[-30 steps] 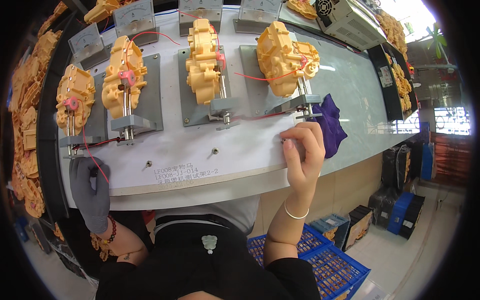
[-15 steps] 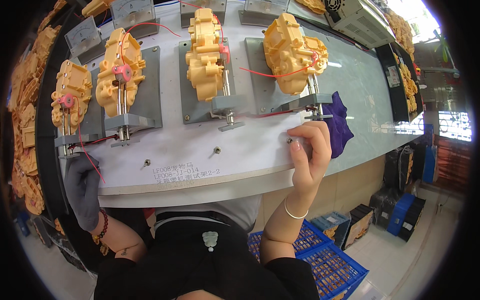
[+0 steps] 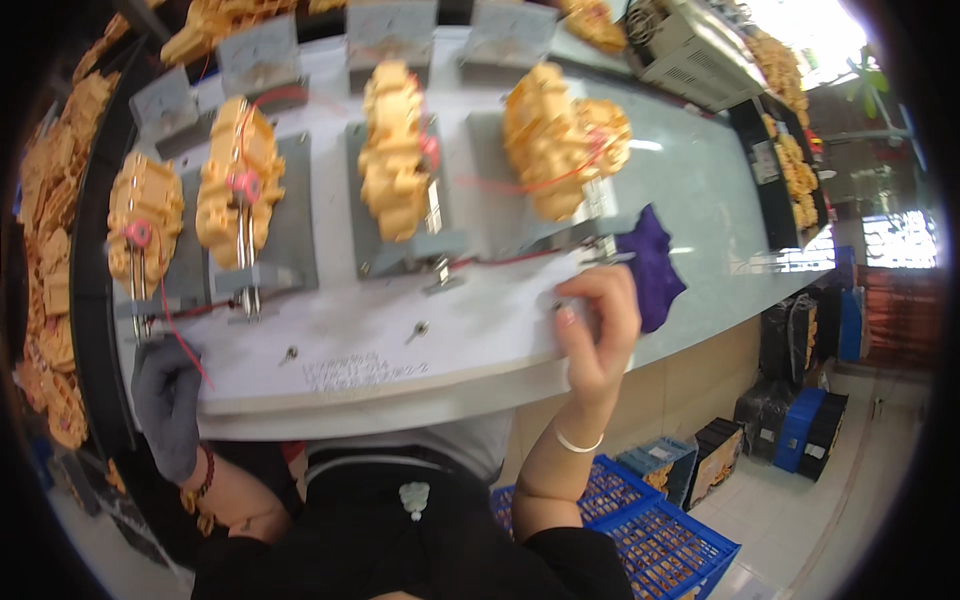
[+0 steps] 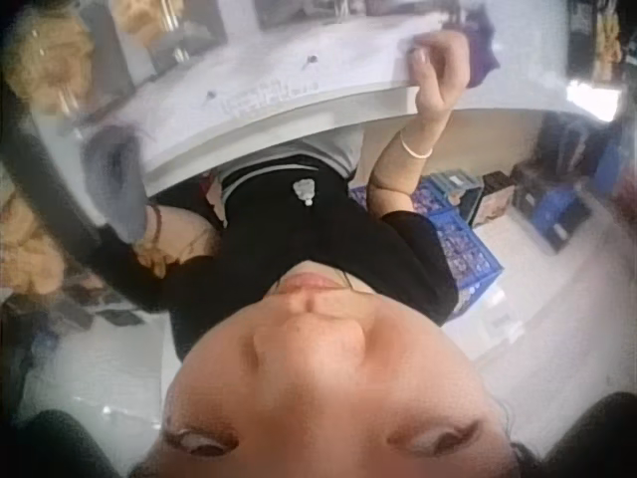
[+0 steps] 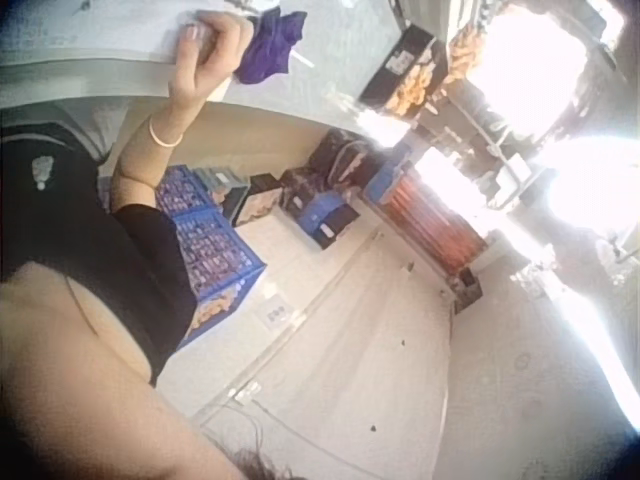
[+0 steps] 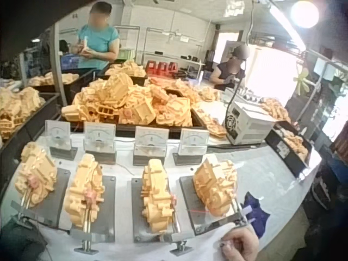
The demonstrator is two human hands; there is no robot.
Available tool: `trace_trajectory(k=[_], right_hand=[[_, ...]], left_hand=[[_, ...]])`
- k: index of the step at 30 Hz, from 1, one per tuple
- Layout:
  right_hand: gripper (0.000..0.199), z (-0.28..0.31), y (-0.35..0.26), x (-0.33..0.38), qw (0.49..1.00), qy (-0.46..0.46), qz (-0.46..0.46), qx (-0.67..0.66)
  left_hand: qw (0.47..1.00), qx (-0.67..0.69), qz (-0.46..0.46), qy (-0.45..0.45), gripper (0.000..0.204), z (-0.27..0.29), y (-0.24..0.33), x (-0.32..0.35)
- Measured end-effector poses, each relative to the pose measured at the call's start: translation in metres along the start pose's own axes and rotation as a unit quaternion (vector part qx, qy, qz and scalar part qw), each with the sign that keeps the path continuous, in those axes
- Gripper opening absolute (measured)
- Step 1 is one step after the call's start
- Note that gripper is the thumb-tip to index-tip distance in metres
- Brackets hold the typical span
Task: Testing the electrical and mechanical output of yellow plastic components on a specialized rig with analog meters in a factory setting.
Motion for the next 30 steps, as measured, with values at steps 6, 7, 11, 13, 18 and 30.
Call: trace_trajectory(k=[6, 7, 11, 13, 18, 30], right_hand=[[0.016, -0.0022, -0.0085, -0.0024, 1.000, 0.000, 0.027, -0.003], [0.016, -0.0027, -0.0075, -0.0023, 1.000, 0.001, 0.026, 0.002], [0.013, -0.0007, -0.0031, -0.0008, 1.000, 0.021, 0.015, -0.003], [0.014, 0.0001, -0.0027, -0.0007, 0.999, 0.023, 0.014, -0.021], [0.017, -0.0010, -0.0050, -0.0019, 0.999, 0.002, 0.018, -0.033], [0.017, -0.0024, -0.0034, -0.0004, 0.999, -0.012, 0.011, -0.035]], left_hand=[[0.999, 0.023, 0.017, 0.044, 0.019, 0.0009, 0.0039, -0.0022], [0.999, 0.012, 0.020, 0.033, 0.019, -0.0031, 0.0043, -0.0022], [0.997, 0.010, 0.036, 0.069, 0.018, 0.0007, 0.0008, -0.0008], [0.997, 0.009, 0.044, 0.062, 0.018, 0.0011, -0.0016, 0.0000], [0.998, 0.028, 0.035, 0.041, 0.019, 0.0008, -0.0001, -0.0005], [0.999, 0.021, 0.038, 0.031, 0.020, -0.0001, -0.0007, -0.0006]])
Point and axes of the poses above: each hand's wrist, its own x-axis away from the middle knuckle, its own z-axis out of the back of the hand, y = z × x, the point moved 10 cm from there along -x, towards the middle knuckle, and after that the axes turned 14 degrees about -x, right-handed, at the moved point
